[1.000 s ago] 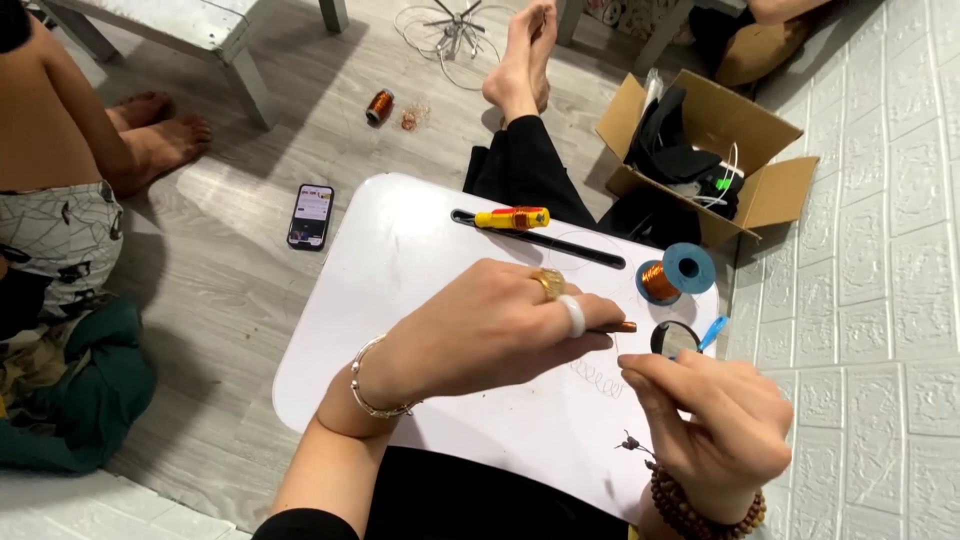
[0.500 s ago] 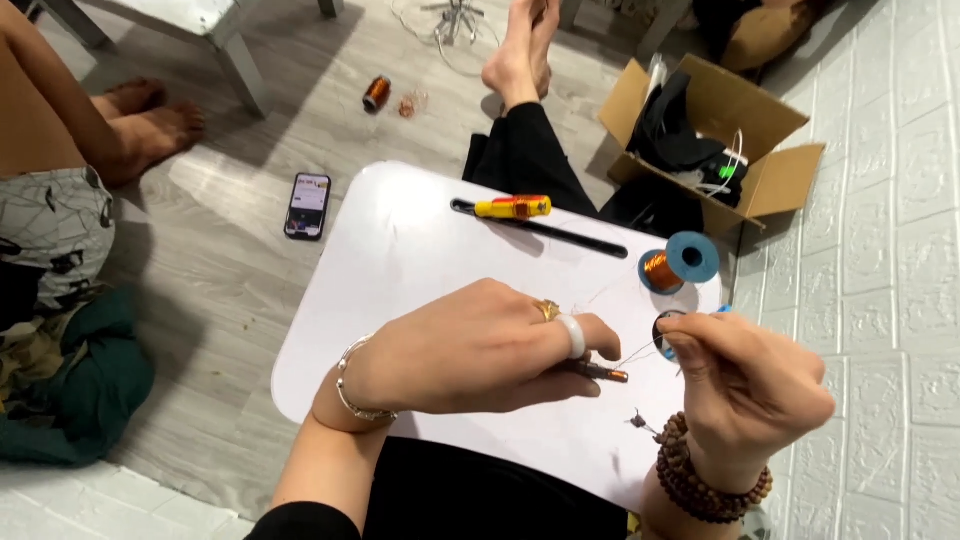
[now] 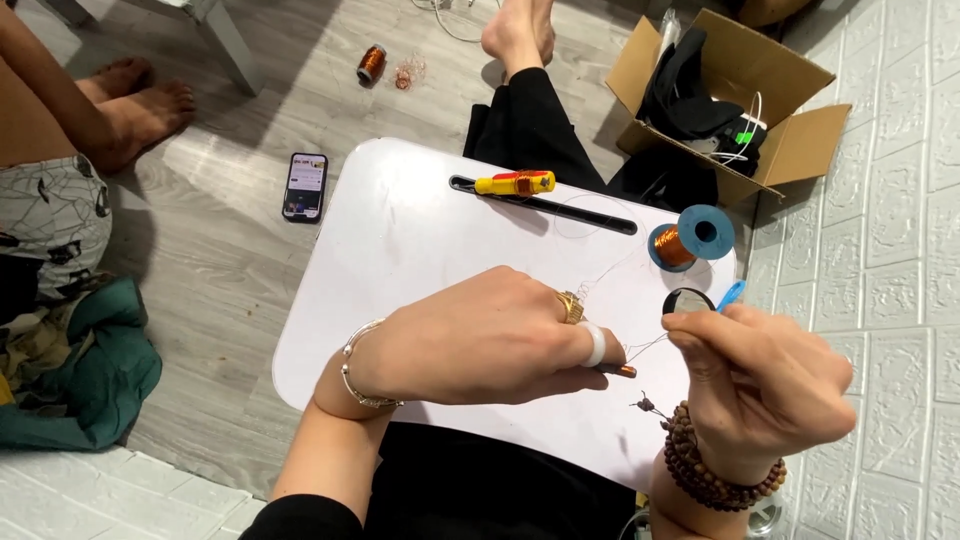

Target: Winding thin copper wire around small electronic components and cutting the wire to finish the assembly.

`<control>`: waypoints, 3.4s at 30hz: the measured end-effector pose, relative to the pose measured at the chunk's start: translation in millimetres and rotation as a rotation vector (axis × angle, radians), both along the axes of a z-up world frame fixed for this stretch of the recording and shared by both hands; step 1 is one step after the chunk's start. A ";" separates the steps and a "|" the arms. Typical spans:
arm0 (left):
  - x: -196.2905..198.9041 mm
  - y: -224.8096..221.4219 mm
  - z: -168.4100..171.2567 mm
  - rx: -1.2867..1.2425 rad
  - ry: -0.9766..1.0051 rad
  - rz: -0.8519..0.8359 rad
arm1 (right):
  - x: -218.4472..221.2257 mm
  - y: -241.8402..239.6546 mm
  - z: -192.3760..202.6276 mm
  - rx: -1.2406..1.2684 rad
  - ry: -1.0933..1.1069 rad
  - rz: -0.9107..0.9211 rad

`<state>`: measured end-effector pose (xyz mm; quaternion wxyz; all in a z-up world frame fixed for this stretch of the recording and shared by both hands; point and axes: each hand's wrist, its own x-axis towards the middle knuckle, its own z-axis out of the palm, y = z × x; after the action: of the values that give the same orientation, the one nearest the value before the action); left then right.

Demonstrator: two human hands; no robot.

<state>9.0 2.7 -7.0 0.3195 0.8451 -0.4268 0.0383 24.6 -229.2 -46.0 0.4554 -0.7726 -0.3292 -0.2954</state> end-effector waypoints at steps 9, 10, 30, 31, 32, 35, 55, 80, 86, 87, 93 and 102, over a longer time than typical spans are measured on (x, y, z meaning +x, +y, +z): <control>-7.4 4.9 4.6 -0.049 -0.005 0.005 | 13.4 5.5 -2.0 0.014 0.116 0.075; -8.3 5.2 3.9 -0.054 -0.004 0.018 | 14.2 7.6 -0.5 0.003 0.155 0.090; -11.9 12.0 8.5 -0.246 -0.112 0.006 | 24.2 11.2 14.4 -0.075 0.513 0.413; -12.0 12.3 10.2 -0.276 -0.121 0.006 | 23.1 13.4 18.7 -0.097 0.563 0.475; -11.3 12.3 11.5 -0.273 -0.127 0.006 | 21.9 12.8 20.5 -0.095 0.556 0.476; -9.9 11.7 12.8 -0.383 -0.104 0.007 | 15.8 9.7 23.2 -0.095 0.534 0.481; 0.8 -0.2 12.4 -0.586 0.132 0.078 | -19.6 18.9 13.3 -0.111 -0.055 -0.002; -2.1 -8.1 14.2 -0.443 -0.023 0.250 | 7.4 -9.6 -17.4 0.240 0.633 0.567; -5.8 -13.6 14.9 -0.467 0.033 0.202 | -7.4 15.7 -31.6 -0.049 0.048 -0.225; -5.1 -14.1 12.5 -0.468 -0.001 0.216 | -5.6 22.2 -29.9 -0.079 -0.044 -0.303; 2.6 -21.1 4.6 -0.502 -0.164 0.275 | 2.4 38.0 -20.5 -0.179 -0.144 -0.467; -1.7 -18.8 6.9 -0.539 0.073 0.103 | 3.8 14.0 -8.6 0.039 0.170 -0.066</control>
<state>7.4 -16.1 -0.1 0.5457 0.7510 -0.3460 0.1359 28.4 -215.2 -54.6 0.4867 -0.7964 -0.2580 -0.2499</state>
